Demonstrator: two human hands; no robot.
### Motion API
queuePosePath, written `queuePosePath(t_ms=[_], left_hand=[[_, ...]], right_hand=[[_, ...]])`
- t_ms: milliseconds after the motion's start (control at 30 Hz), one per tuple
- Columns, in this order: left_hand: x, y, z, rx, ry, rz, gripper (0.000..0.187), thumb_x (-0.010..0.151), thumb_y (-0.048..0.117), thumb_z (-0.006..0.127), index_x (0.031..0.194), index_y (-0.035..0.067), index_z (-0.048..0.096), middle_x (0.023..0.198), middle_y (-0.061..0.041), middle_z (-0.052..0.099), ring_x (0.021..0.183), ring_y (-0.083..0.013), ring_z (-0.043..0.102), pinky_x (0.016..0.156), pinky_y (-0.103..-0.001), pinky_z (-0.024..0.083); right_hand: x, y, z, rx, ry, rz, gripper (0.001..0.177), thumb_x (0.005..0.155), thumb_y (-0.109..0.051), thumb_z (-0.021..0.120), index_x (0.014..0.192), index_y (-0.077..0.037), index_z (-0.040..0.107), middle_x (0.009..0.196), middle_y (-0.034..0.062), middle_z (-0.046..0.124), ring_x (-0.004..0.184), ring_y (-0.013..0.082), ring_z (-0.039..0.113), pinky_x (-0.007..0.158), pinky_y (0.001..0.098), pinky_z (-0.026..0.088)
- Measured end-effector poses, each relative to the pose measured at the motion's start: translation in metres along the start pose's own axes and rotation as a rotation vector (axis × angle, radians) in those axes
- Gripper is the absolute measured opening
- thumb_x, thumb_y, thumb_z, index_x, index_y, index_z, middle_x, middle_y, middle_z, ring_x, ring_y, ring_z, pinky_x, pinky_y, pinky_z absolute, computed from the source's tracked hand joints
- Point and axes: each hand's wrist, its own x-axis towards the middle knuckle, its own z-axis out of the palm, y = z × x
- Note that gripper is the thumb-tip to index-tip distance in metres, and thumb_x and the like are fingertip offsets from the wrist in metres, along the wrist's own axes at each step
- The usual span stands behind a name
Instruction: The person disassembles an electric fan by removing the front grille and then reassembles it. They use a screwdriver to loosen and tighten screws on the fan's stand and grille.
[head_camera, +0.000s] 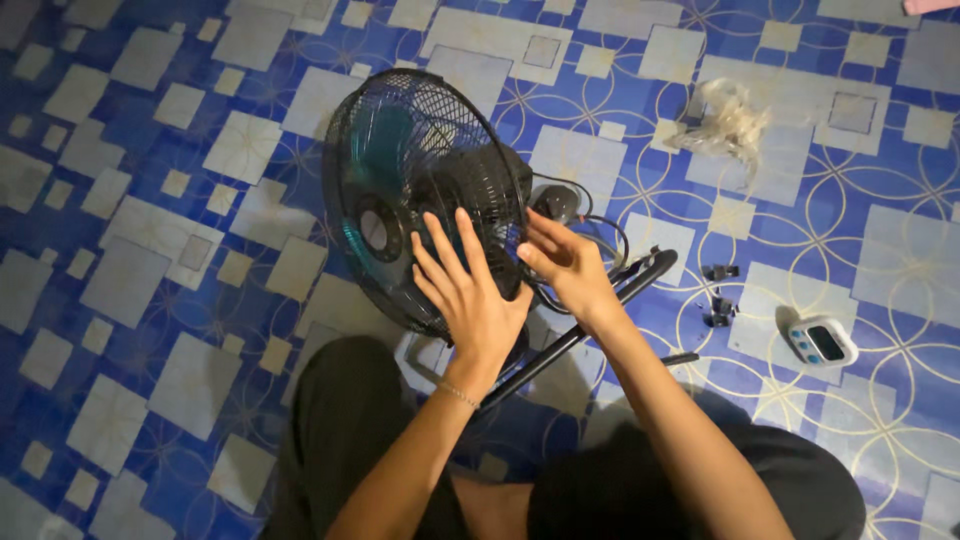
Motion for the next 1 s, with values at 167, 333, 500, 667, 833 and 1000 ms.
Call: queuePosePath(t_ms=[167, 333, 500, 667, 833, 1000], left_hand=[[-0.004, 0.001, 0.001, -0.018, -0.014, -0.005, 0.117, 0.068, 0.036, 0.087, 0.160, 0.006, 0.021, 0.165, -0.029, 0.012, 0.149, -0.0557, 0.016, 0.115, -0.070, 0.021], [-0.005, -0.002, -0.006, -0.016, 0.041, 0.026, 0.119, 0.068, 0.038, 0.088, 0.161, 0.008, 0.020, 0.166, -0.028, 0.012, 0.150, -0.0549, 0.015, 0.115, -0.070, 0.021], [-0.016, -0.006, -0.008, -0.019, 0.013, 0.007, 0.124, 0.066, 0.040, 0.089, 0.162, 0.009, 0.018, 0.167, -0.028, 0.011, 0.151, -0.0537, 0.015, 0.116, -0.069, 0.021], [-0.014, -0.007, -0.012, -0.027, 0.019, 0.009, 0.126, 0.064, 0.042, 0.091, 0.161, 0.010, 0.017, 0.166, -0.027, 0.012, 0.150, -0.0539, 0.015, 0.116, -0.069, 0.021], [-0.014, -0.009, -0.010, -0.004, 0.010, -0.001, 0.130, 0.061, 0.045, 0.092, 0.161, 0.010, 0.017, 0.166, -0.026, 0.012, 0.150, -0.0537, 0.017, 0.117, -0.068, 0.022], [-0.018, -0.013, -0.011, -0.006, 0.022, 0.023, 0.130, 0.063, 0.047, 0.091, 0.163, 0.010, 0.016, 0.167, -0.027, 0.012, 0.151, -0.0540, 0.018, 0.117, -0.069, 0.023]], right_hand=[[-0.005, 0.000, -0.001, 0.004, 0.055, 0.043, 0.062, 0.093, -0.009, 0.069, 0.150, 0.001, 0.046, 0.150, 0.0164, 0.055, 0.140, 0.0241, 0.052, 0.110, 0.0354, 0.047], [-0.011, -0.005, 0.008, -0.103, 0.059, -0.102, 0.055, 0.095, -0.011, 0.070, 0.146, -0.001, 0.052, 0.146, 0.0156, 0.060, 0.138, 0.0226, 0.054, 0.113, 0.0341, 0.044], [-0.043, -0.010, 0.018, -0.207, 0.287, -0.193, 0.044, 0.095, -0.014, 0.071, 0.136, -0.003, 0.059, 0.135, 0.0088, 0.065, 0.128, 0.0189, 0.060, 0.110, 0.0335, 0.045], [-0.072, -0.021, 0.016, -0.032, 0.336, -0.139, 0.017, 0.101, -0.017, 0.069, 0.112, -0.003, 0.071, 0.119, 0.0079, 0.070, 0.108, 0.0127, 0.062, 0.095, 0.0280, 0.048], [-0.090, -0.028, 0.025, 0.196, 0.245, -0.123, 0.015, 0.105, -0.016, 0.068, 0.099, -0.003, 0.069, 0.105, 0.0043, 0.064, 0.092, 0.0111, 0.055, 0.084, 0.0257, 0.044], [-0.111, -0.051, 0.041, 0.322, 0.173, -0.098, 0.014, 0.102, -0.016, 0.065, 0.096, -0.004, 0.067, 0.109, 0.0035, 0.062, 0.095, 0.0142, 0.055, 0.088, 0.0299, 0.045]])
